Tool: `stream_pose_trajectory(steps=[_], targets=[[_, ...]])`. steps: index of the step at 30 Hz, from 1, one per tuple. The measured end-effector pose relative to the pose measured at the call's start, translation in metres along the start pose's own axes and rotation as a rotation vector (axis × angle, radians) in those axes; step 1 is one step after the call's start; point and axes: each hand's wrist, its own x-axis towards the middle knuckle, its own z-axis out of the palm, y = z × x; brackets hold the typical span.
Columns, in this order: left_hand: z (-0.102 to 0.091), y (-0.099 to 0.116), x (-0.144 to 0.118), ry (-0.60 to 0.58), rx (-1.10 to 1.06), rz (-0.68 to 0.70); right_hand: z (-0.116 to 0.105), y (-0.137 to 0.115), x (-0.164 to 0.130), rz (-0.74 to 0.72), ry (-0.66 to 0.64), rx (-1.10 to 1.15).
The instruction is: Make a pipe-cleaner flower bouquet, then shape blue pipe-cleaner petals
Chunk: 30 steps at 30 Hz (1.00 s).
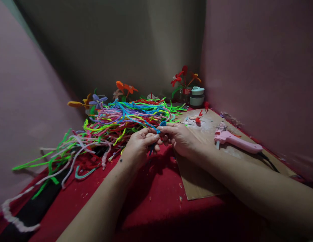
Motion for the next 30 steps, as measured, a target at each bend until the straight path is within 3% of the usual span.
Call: stream_pose_trajectory(steps=[5, 14, 19, 23, 25, 30], targets=[[0.001, 0.002, -0.003, -0.007, 0.118, 0.029, 0.004, -0.005, -0.005, -0.061, 0.037, -0.205], [-0.002, -0.006, 0.002, 0.108, 0.234, 0.192, 0.004, -0.005, -0.002, -0.055, 0.038, -0.228], [-0.004, -0.014, -0.003, 0.226, 0.625, 0.475, 0.006, -0.007, -0.004, 0.0, 0.072, -0.224], [-0.007, -0.017, -0.006, 0.227, 0.937, 0.745, 0.004, -0.007, -0.001, 0.062, 0.078, -0.142], [-0.006, -0.013, -0.006, 0.21, 0.857, 0.694, 0.002, -0.007, 0.001, 0.048, 0.048, -0.121], [-0.01, 0.003, -0.002, 0.059, 0.286, 0.212, -0.002, -0.008, 0.002, -0.072, -0.042, -0.204]])
